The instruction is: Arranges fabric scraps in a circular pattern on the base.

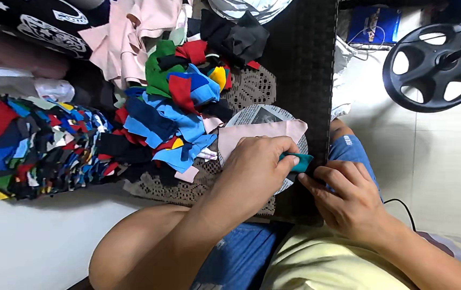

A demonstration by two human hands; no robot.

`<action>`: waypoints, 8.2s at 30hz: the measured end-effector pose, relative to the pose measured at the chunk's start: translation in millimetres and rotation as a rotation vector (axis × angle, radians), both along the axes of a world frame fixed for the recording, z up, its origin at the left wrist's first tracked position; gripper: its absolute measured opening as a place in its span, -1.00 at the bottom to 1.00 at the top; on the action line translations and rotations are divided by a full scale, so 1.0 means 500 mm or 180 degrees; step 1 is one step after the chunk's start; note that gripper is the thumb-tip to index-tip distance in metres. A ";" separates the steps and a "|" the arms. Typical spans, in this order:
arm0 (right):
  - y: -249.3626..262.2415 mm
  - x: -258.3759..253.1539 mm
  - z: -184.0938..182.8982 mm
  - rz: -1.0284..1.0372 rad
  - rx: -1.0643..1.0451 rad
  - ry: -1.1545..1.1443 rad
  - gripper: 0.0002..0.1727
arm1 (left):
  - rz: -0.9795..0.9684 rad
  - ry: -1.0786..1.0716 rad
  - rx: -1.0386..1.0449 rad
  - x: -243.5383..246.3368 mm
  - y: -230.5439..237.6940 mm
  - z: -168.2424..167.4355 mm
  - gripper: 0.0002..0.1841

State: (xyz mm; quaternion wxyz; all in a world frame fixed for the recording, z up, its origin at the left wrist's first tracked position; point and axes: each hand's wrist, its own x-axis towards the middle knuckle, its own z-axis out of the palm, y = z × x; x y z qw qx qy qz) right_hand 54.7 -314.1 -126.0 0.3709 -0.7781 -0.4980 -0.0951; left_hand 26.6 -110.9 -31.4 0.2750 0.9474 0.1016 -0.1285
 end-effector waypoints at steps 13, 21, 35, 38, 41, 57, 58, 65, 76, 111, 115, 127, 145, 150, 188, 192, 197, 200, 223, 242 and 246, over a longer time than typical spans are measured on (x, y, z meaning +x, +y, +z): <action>-0.002 -0.001 -0.001 -0.0015 -0.0021 -0.0043 -0.67 | -0.0168 -0.0258 0.0511 0.007 -0.011 -0.021 -0.93; -0.001 -0.001 -0.001 -0.0037 -0.0043 -0.0065 -0.67 | -0.0209 -0.0326 0.0605 0.007 -0.010 -0.022 -0.91; -0.006 0.000 0.008 -0.0112 0.0115 0.0212 -0.71 | -0.0155 -0.0313 0.0615 0.006 -0.016 -0.018 -0.91; 0.000 0.011 0.007 -0.0277 0.0149 0.0097 -0.72 | -0.0154 -0.0312 0.0615 0.007 -0.016 -0.018 -0.91; 0.006 0.021 0.008 -0.0240 0.0104 -0.0091 -0.72 | -0.0146 -0.0255 0.0642 0.008 -0.016 -0.017 -0.90; 0.013 0.032 -0.002 -0.0183 -0.0011 -0.0223 -0.75 | -0.0027 -0.0072 0.0528 0.000 0.017 0.006 -0.90; 0.013 0.032 -0.002 -0.0180 -0.0011 -0.0228 -0.75 | 0.0027 -0.0042 0.0547 -0.001 0.022 0.008 -0.89; 0.010 0.032 0.001 -0.0180 -0.0062 -0.0234 -0.75 | 0.0088 -0.0060 0.0918 -0.005 0.023 -0.001 -0.88; -0.014 0.029 0.003 -0.0259 0.0302 0.0313 -0.75 | -0.0197 -0.0937 0.0669 -0.045 0.009 -0.044 -0.82; 0.002 0.022 0.015 0.0057 0.0363 0.0247 -0.78 | -0.0860 -0.1202 0.0826 -0.048 0.022 -0.128 -0.13; 0.001 0.010 0.017 0.0146 0.0325 0.0205 -0.80 | -0.0692 -0.1512 0.0597 -0.046 0.047 -0.105 -0.34; -0.004 0.020 0.020 0.0105 0.0427 0.0165 -0.81 | 0.0363 -0.1341 0.1236 -0.117 0.220 -0.031 -0.84; 0.063 0.029 0.045 0.0376 0.0499 0.0156 -0.77 | 0.2704 -0.1129 -0.1556 -0.098 0.254 0.056 -0.95; 0.193 0.059 0.101 0.0575 0.0448 0.0638 -0.70 | 0.2764 -0.1165 -0.2114 -0.107 0.254 0.062 -0.96; 0.021 0.089 0.099 0.0154 0.0667 0.2535 -0.61 | 0.0917 -0.0480 -0.3641 -0.069 0.032 -0.022 -0.85; 0.015 0.083 0.107 0.0407 0.0562 0.3602 -0.62 | 0.0421 -0.0637 -0.3160 -0.075 0.023 -0.026 -0.83; -0.002 0.084 0.105 0.0850 0.0330 0.4028 -0.83 | 0.0006 -0.0728 -0.2632 -0.088 0.014 -0.043 -0.82; -0.025 0.063 0.096 0.0580 -0.0062 0.3366 -0.88 | -0.0170 -0.0608 -0.2039 -0.100 0.006 -0.046 -0.85; 0.056 0.152 0.147 0.0332 -0.1211 0.1737 -0.87 | 0.0934 0.0292 -0.1422 -0.036 0.049 0.002 -0.98; 0.074 0.166 0.130 0.0070 -0.1496 0.1197 -0.92 | 0.0316 -0.0765 0.0448 -0.024 0.023 -0.042 -0.94; 0.076 0.165 0.129 0.0040 -0.1547 0.1174 -0.92 | 0.0282 -0.0753 0.0482 -0.022 0.022 -0.043 -0.93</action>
